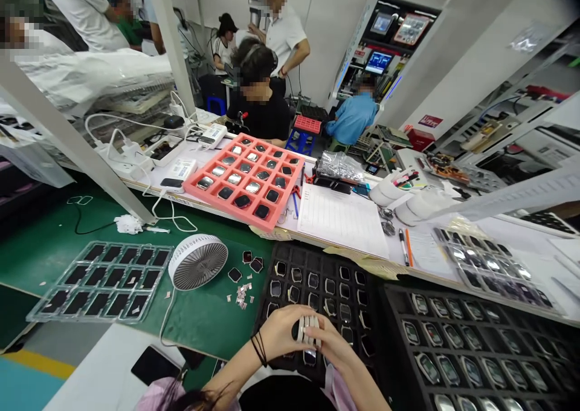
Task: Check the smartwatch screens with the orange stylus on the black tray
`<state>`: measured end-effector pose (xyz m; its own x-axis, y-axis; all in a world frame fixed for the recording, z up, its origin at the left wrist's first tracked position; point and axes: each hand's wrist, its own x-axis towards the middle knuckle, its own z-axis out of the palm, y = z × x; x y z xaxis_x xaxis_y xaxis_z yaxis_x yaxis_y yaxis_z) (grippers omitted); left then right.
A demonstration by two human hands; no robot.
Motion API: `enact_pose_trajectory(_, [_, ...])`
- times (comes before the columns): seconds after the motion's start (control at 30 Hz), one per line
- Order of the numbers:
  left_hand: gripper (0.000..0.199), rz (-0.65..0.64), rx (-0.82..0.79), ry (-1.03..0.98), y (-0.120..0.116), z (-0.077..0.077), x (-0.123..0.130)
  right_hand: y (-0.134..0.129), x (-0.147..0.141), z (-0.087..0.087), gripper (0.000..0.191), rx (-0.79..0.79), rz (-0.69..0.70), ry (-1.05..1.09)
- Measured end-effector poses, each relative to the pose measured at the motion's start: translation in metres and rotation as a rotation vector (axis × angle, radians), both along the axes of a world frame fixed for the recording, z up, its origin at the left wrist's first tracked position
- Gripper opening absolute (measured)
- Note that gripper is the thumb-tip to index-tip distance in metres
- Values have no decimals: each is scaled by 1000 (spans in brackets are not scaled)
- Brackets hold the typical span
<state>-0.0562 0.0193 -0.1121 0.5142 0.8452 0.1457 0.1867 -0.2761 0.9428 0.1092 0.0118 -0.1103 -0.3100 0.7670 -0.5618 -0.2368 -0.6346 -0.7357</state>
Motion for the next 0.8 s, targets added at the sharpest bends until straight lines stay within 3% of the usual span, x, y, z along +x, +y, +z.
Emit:
enact_pose_trajectory(0.13, [53,211,-148,-72,1,-4,-9,1,12,0,42,-47,-61,31])
enact_pose_trajectory(0.23, [62,365,-472,-224,-2,-13,-12,2,18,0,42,-66,-105,44])
enact_pose_trajectory(0.33, [60,357,-822,-448,-9,-25,-7,1,18,-3,41,-69,-126,58])
enact_pose_trajectory(0.43, [51,329,-1025,-674,-19,-35,0,-2,14,-7,43,-70,-150,102])
enact_pose_trajectory(0.6, [41,317,-1059,-886,-31,-36,7,-7,13,-7,43,-60,-159,125])
enact_pose_trajectory(0.8, [35,338,-1015,-940,-30,-31,1,-11,16,-6,41,-26,-170,147])
